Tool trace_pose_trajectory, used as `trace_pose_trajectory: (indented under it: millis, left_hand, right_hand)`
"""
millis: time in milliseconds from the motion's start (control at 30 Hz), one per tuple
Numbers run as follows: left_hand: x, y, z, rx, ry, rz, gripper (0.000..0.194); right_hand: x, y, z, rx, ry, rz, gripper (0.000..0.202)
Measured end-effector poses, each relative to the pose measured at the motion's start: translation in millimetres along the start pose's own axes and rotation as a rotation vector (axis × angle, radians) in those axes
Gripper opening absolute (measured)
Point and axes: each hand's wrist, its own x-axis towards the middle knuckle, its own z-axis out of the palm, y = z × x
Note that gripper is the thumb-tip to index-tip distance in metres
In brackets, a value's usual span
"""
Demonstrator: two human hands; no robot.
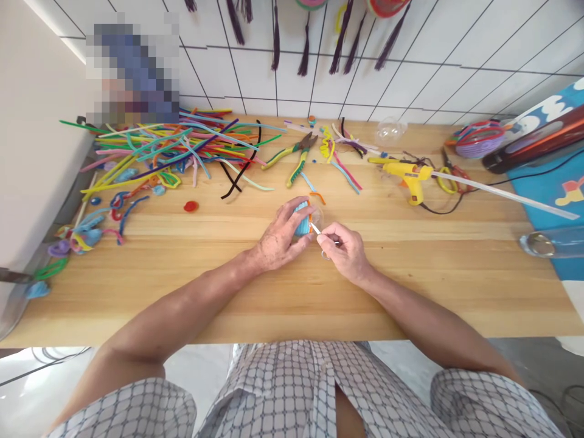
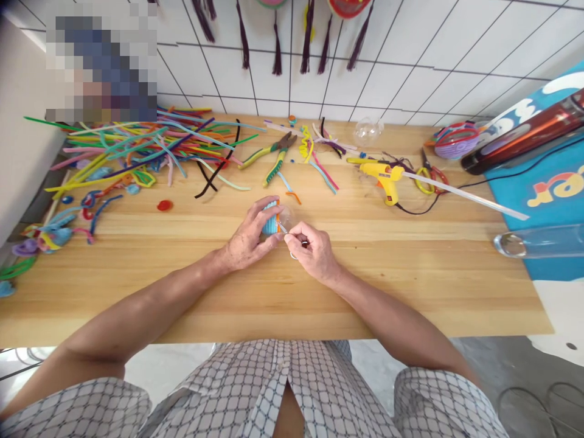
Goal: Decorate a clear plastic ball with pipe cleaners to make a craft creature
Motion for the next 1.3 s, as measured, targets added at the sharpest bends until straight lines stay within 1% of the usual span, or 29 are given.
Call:
trace_pose_trajectory:
  millis: [167,333,533,700,967,1300]
  left_hand:
    - [-0.4,-0.3,0.3,-0.007,0.019,0.019,0.054]
    - [-0.4,-0.2,0.1,-0.006,0.011,-0.003,0.055]
    - [-0.6,-1.6,0.9,-0.01,0.015,0.0,0.055]
    - [-0.6,-1.5,1.3,-0.002,0.036,0.024,0.054]
    - [-0.4,-0.9,0.1,0.007,0.007,0.002,0.054]
    - [-1.3,-2.3,1.2,0.005,0.026,0.031,0.055]
  right_hand:
    - [-0.4,0.0,0.8,0.014,0.001,-0.003,0.028]
    - [-2.9,1.0,0.9,0.043,-0.008,0.02,0.031]
    - [-1.5,0.3,1.4,0.018,-0.021,0.022,0.032]
    - [-2.3,2.9,1.4,0.024,-0.017,0.003,0.029]
    - [-1.0,1.7,1.1,0.028,-0.033,-0.002,0.027]
    - [-1.0,5.7,1.6,0.055,-0.02,-0.033,0.024]
